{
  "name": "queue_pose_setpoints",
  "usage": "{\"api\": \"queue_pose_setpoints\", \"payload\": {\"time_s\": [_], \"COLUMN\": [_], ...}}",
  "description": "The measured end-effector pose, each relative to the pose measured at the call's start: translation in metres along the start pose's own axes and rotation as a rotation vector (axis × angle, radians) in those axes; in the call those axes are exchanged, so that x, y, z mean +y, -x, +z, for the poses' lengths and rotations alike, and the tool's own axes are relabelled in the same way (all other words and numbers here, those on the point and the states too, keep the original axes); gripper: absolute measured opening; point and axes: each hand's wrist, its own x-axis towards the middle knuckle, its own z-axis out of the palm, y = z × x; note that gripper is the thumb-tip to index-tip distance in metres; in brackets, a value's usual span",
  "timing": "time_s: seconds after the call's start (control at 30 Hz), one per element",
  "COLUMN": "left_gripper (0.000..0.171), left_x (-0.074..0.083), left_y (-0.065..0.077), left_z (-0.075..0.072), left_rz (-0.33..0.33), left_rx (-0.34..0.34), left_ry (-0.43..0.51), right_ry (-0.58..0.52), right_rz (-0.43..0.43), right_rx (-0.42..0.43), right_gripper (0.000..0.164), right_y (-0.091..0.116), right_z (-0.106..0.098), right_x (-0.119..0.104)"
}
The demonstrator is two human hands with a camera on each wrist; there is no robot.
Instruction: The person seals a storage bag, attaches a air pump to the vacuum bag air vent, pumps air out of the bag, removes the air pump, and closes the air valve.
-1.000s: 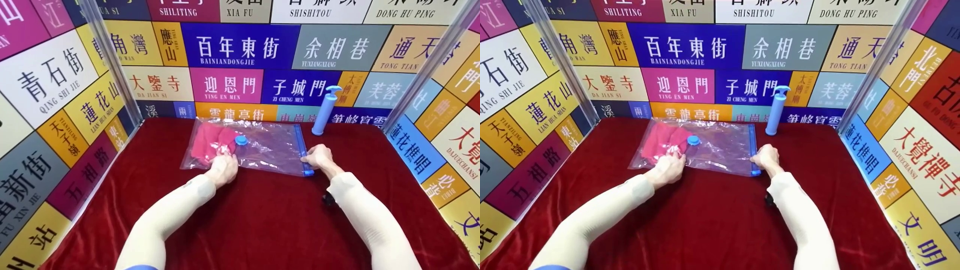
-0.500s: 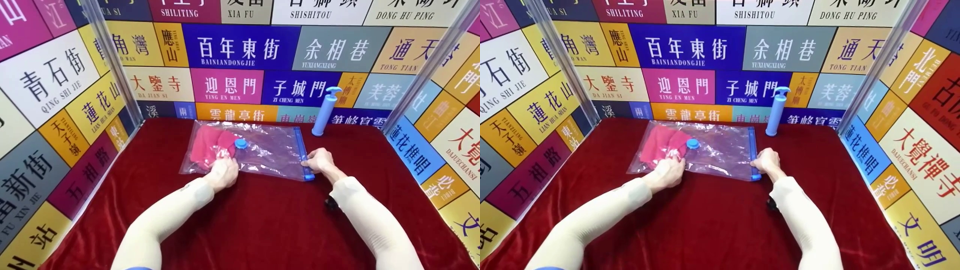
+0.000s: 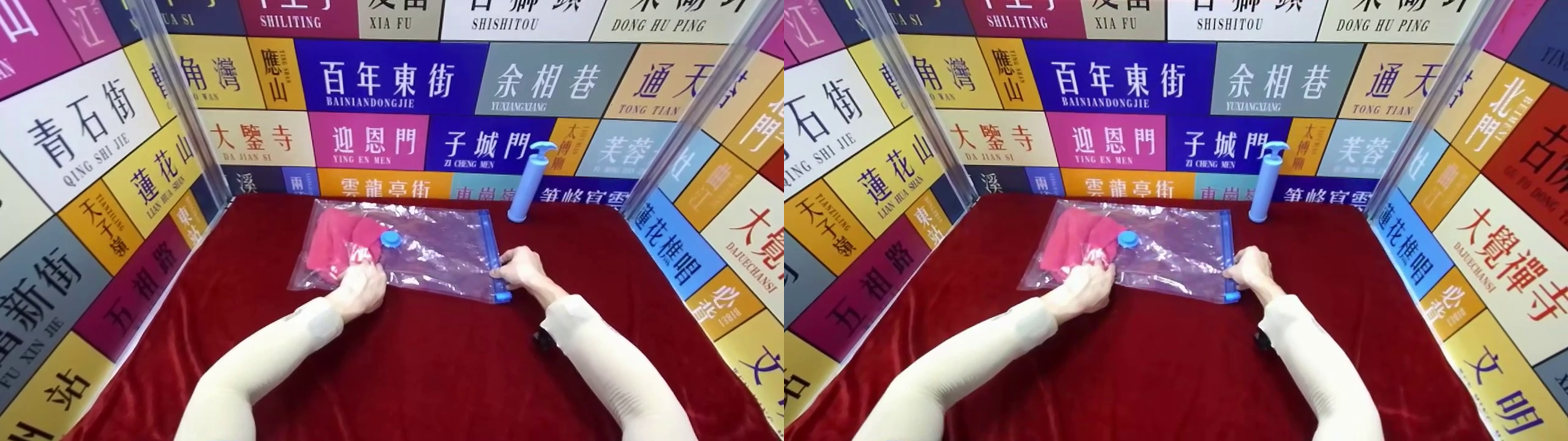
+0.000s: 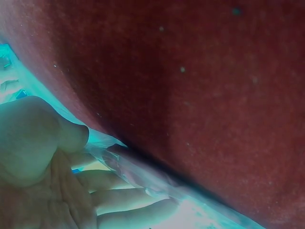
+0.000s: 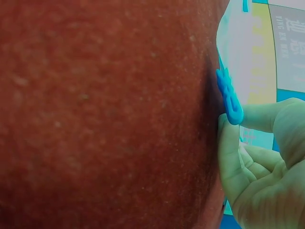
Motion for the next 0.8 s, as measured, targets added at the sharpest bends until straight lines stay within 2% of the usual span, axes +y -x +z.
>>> {"api": "queue_pose_setpoints", "payload": {"time_s": [0.17, 0.37, 0.6, 0.8], "left_gripper": [0.025, 0.030, 0.031, 0.031], "left_x": [0.000, -0.002, -0.002, -0.002], "left_y": [0.003, 0.006, 0.012, 0.016], "left_z": [0.001, 0.001, 0.000, -0.003], "left_rz": [-0.007, -0.020, -0.022, -0.037], "left_rx": [0.034, 0.020, -0.007, 0.011], "left_ry": [0.009, 0.072, 0.074, 0.077], "right_ry": [-0.016, -0.027, -0.032, -0.034], "right_rz": [0.007, 0.000, 0.002, -0.003], "right_rx": [-0.006, -0.020, -0.040, -0.051], "right_gripper": [0.051, 0.051, 0.048, 0.046], "right_y": [0.002, 0.005, 0.010, 0.013], "right_z": [0.002, 0.004, 0.004, 0.004], "right_x": [0.002, 0.002, 0.002, 0.001]}}
